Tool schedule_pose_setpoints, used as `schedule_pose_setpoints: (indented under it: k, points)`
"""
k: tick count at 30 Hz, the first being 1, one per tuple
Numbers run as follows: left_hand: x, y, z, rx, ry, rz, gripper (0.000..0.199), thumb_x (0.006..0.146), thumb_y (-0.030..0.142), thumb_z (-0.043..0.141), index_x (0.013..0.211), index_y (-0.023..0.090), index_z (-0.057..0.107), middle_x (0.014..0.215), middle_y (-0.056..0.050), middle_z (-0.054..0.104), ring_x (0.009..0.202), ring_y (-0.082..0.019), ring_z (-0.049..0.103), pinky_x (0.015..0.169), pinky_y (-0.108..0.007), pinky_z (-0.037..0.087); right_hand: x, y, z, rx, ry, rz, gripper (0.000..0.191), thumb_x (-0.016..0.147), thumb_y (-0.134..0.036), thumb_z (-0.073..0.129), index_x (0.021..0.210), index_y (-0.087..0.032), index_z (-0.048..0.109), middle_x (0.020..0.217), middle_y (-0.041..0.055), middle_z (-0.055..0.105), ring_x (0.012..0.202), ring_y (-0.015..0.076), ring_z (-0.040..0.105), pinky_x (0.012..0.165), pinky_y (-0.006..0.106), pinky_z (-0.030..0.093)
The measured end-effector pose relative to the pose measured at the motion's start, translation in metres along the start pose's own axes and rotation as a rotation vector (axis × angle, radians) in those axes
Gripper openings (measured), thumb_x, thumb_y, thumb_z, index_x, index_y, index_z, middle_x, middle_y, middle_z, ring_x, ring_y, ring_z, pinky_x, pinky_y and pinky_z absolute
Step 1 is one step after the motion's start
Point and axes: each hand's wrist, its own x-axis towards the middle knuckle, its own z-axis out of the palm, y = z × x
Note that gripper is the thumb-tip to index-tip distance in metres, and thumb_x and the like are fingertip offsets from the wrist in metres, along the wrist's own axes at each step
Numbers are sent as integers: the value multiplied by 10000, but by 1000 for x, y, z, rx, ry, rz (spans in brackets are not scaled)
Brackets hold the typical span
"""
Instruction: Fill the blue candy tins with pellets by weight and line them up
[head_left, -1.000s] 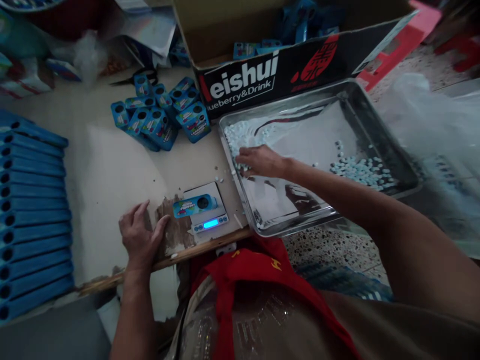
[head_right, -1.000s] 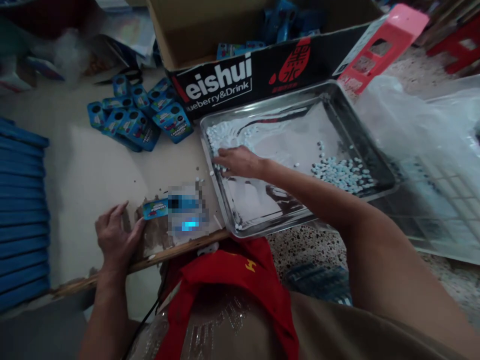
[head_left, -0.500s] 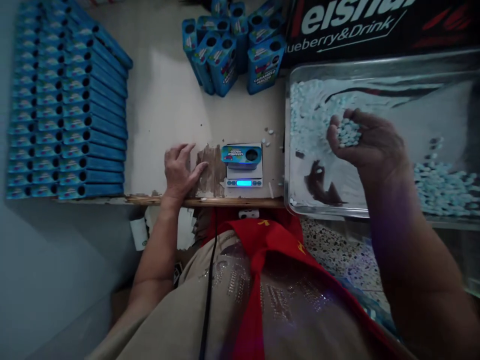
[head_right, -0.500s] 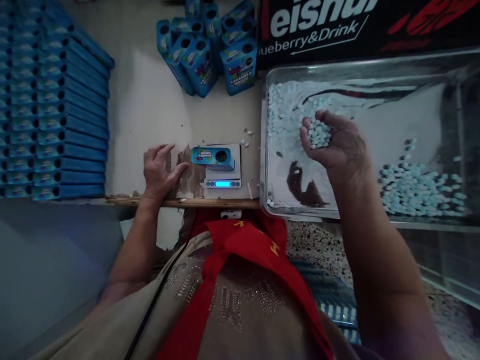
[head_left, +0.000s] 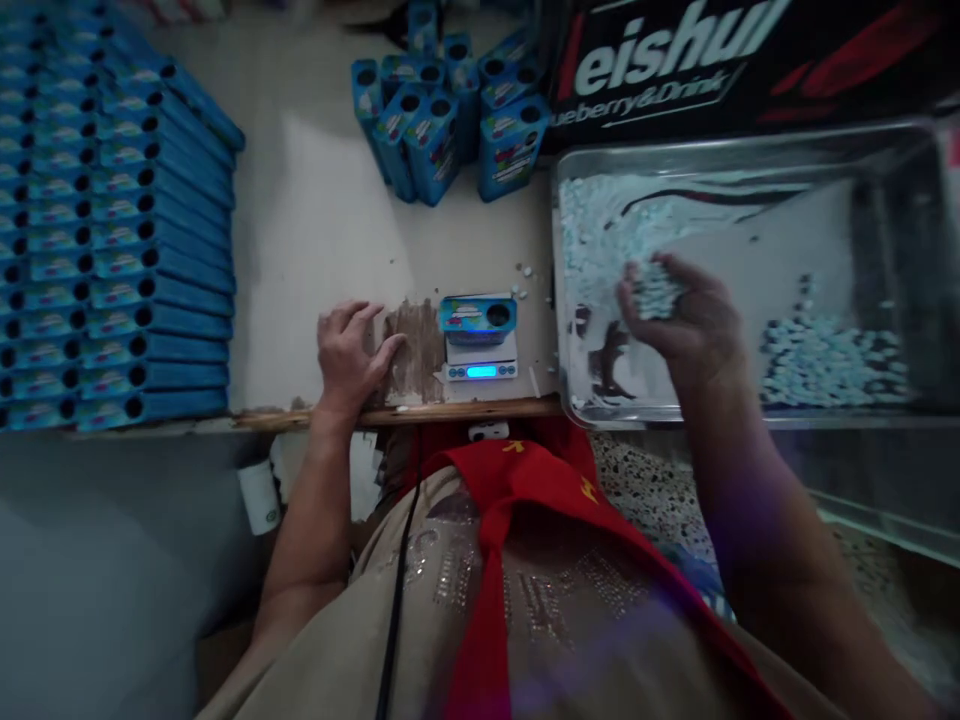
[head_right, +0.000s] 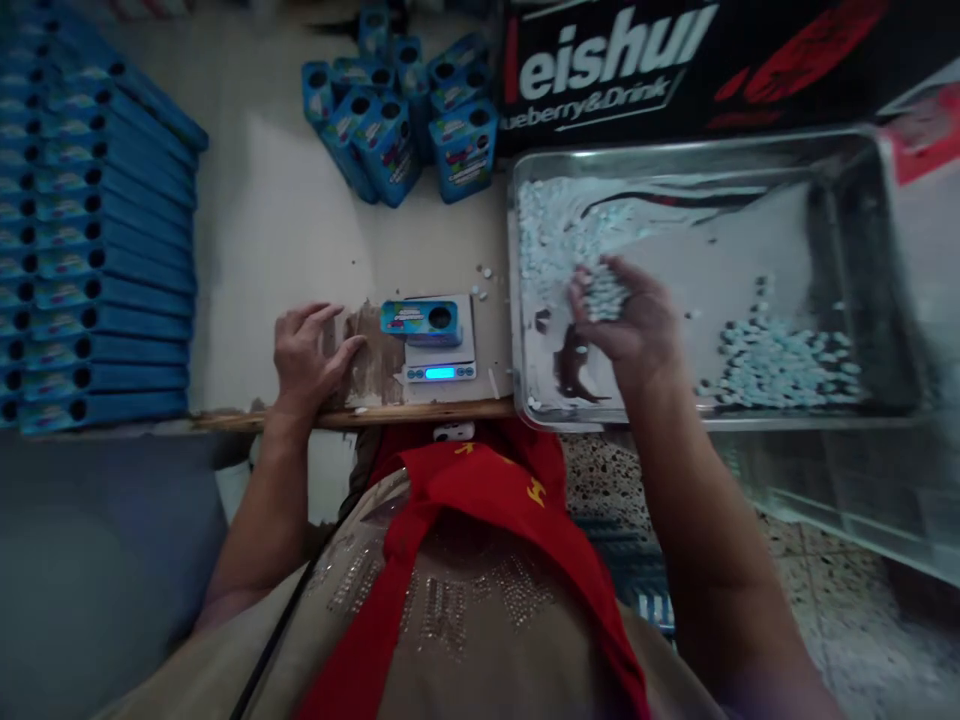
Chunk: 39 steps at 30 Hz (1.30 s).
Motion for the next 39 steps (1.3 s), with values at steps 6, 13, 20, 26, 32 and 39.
schedule_pose_setpoints:
  k: [6, 13, 20, 26, 32, 39]
  points:
    - [9, -16, 0, -51, 41, 46, 490, 994, 575, 857, 1356, 247, 805, 1427, -197, 755, 1388, -479, 666, 1289, -694, 454, -19, 1, 25, 79, -20, 127, 171, 1119, -146, 637, 977, -237, 661, 897, -5, 767, 763, 114, 750, 700, 223, 700]
    - [7, -10, 3, -77, 69, 58, 475, 986, 582, 866, 1329, 258, 805, 1377, -182, 768, 1341, -454, 688, 1246, -666, 502, -22, -2, 18, 83, -179, 194, 330, 1194, -267, 545, 894, -203, 668, 796, -53, 707, 532, -4, 545, 474, 37, 367]
    - [-1, 17, -9, -174, 177, 99, 659, 1037, 805, 781, 1366, 235, 805, 1321, -149, 808, 1289, -382, 743, 1206, -576, 584, -7, -6, -5, 54, -367, 157, 501, 1199, -299, 381, 761, -186, 594, 613, -93, 521, 512, -6, 480, 562, 89, 312]
    - [4, 53, -1, -379, 145, 163, 968, 940, 902, 854, 1615, 242, 635, 1514, -178, 743, 1424, -388, 724, 1256, -574, 593, -21, 11, 4, 4, -844, 427, 403, 988, -564, 773, 814, -227, 638, 763, -19, 654, 827, 151, 702, 733, 266, 554]
    - [26, 74, 44, -560, 6, 273, 1174, 893, 951, 863, 1773, 320, 410, 1661, -188, 640, 1570, -399, 663, 1247, -581, 625, 9, 13, 4, 408, -989, 572, 282, 989, -449, 628, 792, -249, 602, 758, -20, 641, 759, 119, 674, 658, 190, 510]
    - [41, 87, 52, -646, -9, 166, 1023, 746, 686, 1129, 1566, 282, 671, 1485, -143, 766, 1397, -374, 775, 1145, -531, 696, 22, 19, 22, 420, -734, 242, 401, 1123, -477, 488, 878, -210, 660, 778, -52, 658, 631, 25, 606, 567, 103, 364]
